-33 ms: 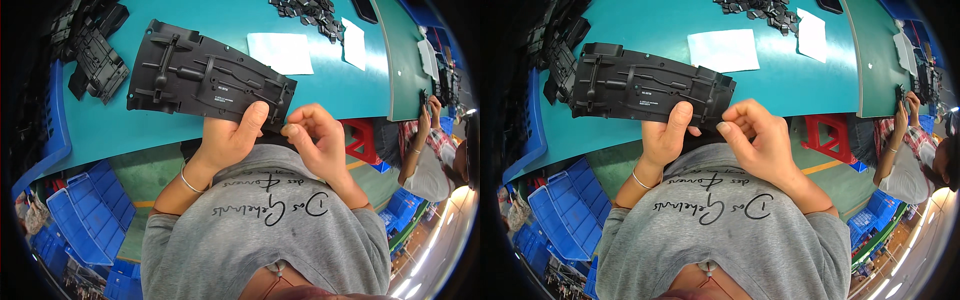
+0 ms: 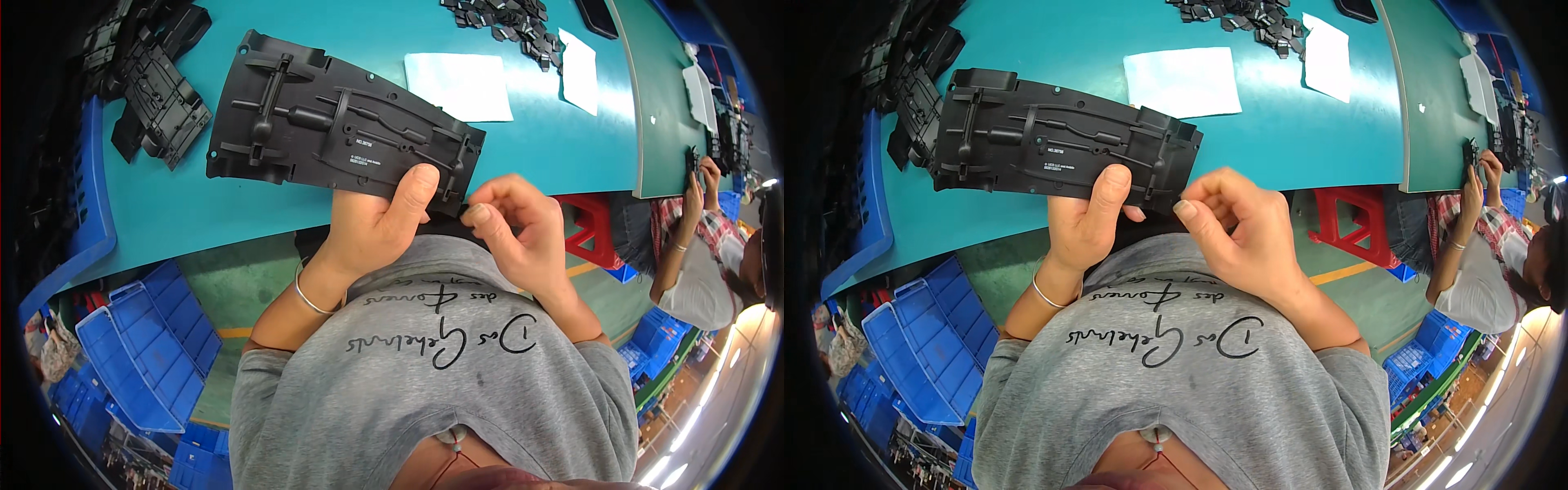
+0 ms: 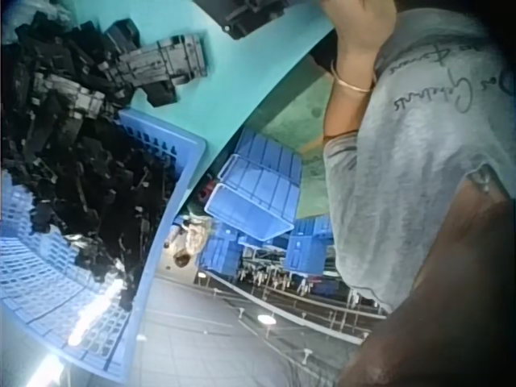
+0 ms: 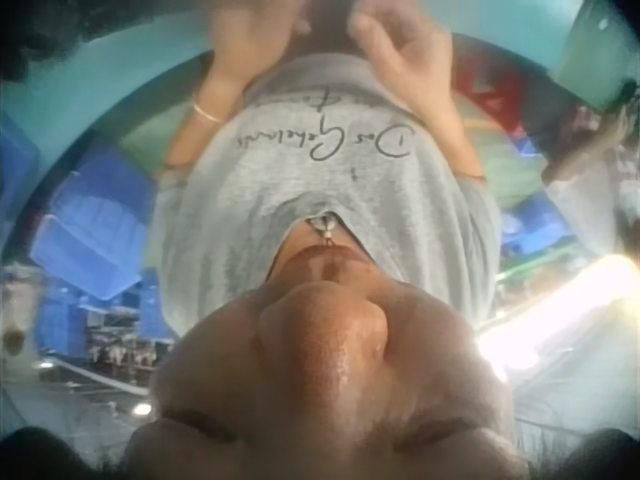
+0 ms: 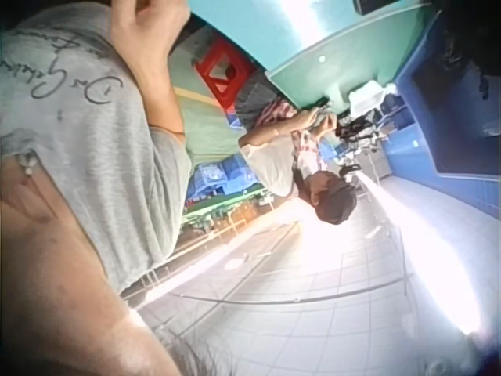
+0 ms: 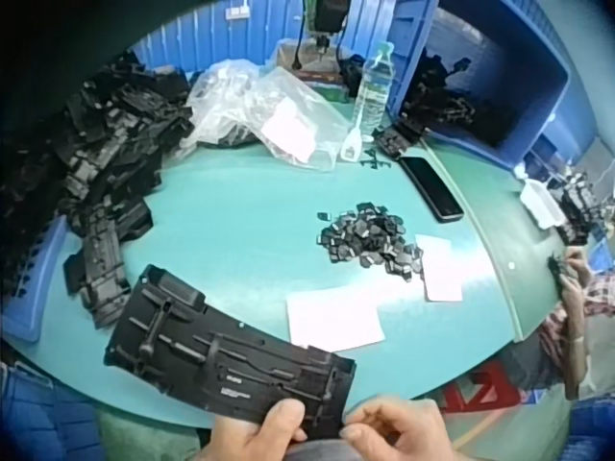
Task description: The person takes toy car chassis parts, dips small plastic components onto a glue pad, and attaches the components onto the chassis by hand. The person also dispenses glue onto the pad using a glue bottle.
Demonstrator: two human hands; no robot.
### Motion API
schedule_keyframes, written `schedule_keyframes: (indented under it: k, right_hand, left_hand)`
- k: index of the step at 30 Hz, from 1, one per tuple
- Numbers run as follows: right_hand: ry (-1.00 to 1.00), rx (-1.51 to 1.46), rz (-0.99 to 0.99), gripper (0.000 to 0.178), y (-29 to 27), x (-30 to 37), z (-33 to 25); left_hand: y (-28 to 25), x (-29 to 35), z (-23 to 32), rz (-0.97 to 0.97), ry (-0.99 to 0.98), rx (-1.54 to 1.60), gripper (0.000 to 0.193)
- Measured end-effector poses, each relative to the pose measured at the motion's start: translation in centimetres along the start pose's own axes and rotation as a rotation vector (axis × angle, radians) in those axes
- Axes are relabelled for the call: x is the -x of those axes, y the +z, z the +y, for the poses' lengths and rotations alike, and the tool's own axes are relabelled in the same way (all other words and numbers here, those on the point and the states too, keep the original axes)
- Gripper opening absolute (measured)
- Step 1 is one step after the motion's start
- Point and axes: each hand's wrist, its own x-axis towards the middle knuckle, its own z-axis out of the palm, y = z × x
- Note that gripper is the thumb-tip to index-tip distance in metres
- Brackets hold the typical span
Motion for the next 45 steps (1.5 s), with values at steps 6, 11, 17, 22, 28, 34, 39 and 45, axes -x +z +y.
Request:
schedule_keyframes:
  k: [6,11,17,22,28,34,39,45]
  right_hand:
    - [-0.011,0.101,-0.028,0.016,0.6,-0.2,-0.2]
    - [0.016,0.132,-0.028,0.016,0.9,-0.6,0.0]
    - [0.053,0.181,-0.100,0.012,0.8,-0.8,-0.1]
    - [0.049,0.143,-0.059,0.013,1.1,-0.9,-0.1]
    - [0.032,0.108,-0.073,0.016,-0.2,-0.8,-0.6]
    - [0.108,-0.152,-0.032,0.017,-4.1,-1.2,0.7]
    - [0.017,-0.468,-0.127,0.036,-4.3,-1.7,1.0]
    - [-0.019,-0.673,-0.193,0.037,-5.4,-2.1,1.0]
  left_hand:
    - [0.2,-0.1,-0.2,0.012,0.045,-0.056,0.019]
    - [0.4,-0.2,-0.2,0.025,0.094,-0.109,0.019]
    - [0.3,-0.2,-0.2,0.008,0.069,-0.111,0.019]
    - [0.4,-0.2,0.1,-0.007,0.103,-0.136,0.017]
    - [0.1,-0.2,0.2,0.049,-0.033,0.040,0.021]
    - [0.4,-0.9,1.4,0.113,-0.075,0.254,0.027]
    - [1.7,-1.7,2.6,0.013,-0.106,0.312,0.034]
    - [3.7,-2.9,3.8,-0.044,-0.138,0.242,0.037]
